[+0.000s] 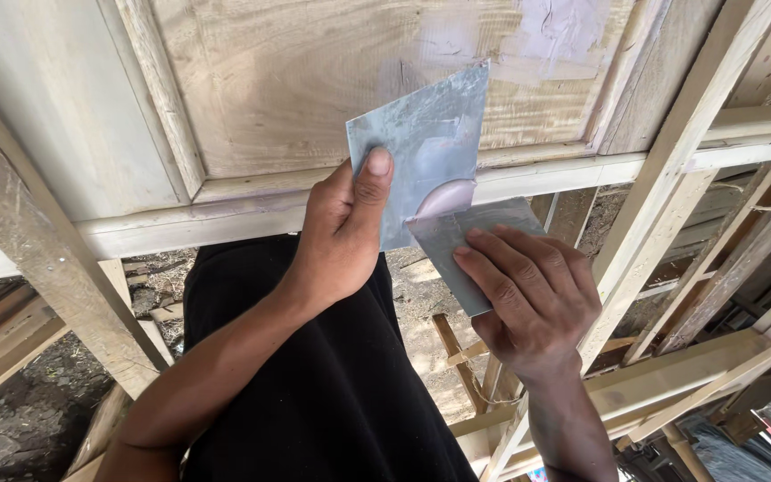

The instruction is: The person scoops pink wood filler from a container using a putty knife and applies it to a wooden door frame. They spread the filler into the grooves and joints of the frame, smoothing the surface with the knife.

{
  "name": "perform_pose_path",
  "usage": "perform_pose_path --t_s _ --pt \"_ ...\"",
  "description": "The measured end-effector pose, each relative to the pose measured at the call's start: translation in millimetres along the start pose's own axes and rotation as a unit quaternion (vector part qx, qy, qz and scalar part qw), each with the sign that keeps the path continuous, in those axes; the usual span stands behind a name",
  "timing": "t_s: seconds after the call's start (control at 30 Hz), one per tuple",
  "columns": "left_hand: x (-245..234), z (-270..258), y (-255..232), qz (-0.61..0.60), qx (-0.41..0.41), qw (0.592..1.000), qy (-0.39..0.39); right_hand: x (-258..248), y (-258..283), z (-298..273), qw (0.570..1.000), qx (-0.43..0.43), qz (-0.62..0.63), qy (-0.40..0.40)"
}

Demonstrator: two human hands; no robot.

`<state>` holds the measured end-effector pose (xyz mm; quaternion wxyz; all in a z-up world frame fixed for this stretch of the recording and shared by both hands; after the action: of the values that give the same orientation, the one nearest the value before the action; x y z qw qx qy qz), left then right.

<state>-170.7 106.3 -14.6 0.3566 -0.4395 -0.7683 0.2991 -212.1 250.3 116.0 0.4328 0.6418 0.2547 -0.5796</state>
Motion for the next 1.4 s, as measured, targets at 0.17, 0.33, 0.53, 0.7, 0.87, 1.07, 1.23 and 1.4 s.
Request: perform_pose_path --t_s 0.17,0.33,0.53,0.7,0.87,1.07,1.23,1.4 --pt "-14 13 7 0.011 0.015 0.999 -0.029 12 -26 -27 0.997 0.021 0.061 0.041" --pt "-93 20 5 -0.111 0.078 0.984 -0.111 32 -81 -29 0.996 0.024 0.08 0.032" --pt "-128 -3 -25 -0.106 0.167 0.973 -0.119 44 -106 6 0.992 0.038 0.084 0.082" --pt "-126 -9 -22 -0.096 0.154 0.975 -0.129 61 -113 19 0.988 0.031 0.069 0.138" --pt "-124 -10 -12 -0.121 0.142 0.973 -0.134 73 -107 21 0.986 0.006 0.049 0.156" --pt "-126 -10 -6 -0.135 0.134 0.971 -0.146 71 -98 11 0.989 0.0 0.041 0.14" --pt "-127 -8 -3 -0.145 0.131 0.969 -0.15 69 -86 1 0.99 -0.017 0.014 0.14" --pt "-129 -10 -3 -0.123 0.129 0.971 -0.158 71 -89 4 0.987 -0.014 0.041 0.152"
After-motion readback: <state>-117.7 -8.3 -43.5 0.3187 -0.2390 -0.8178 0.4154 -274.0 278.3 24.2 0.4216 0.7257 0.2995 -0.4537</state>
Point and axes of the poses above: each hand's wrist, its own z-axis towards the middle knuckle, its own x-axis out of the palm, y = z × x, the point moved 8 cm from there along z, towards the middle knuckle, and after that the axes turned 7 degrees about -x, right-handed, at the moved point
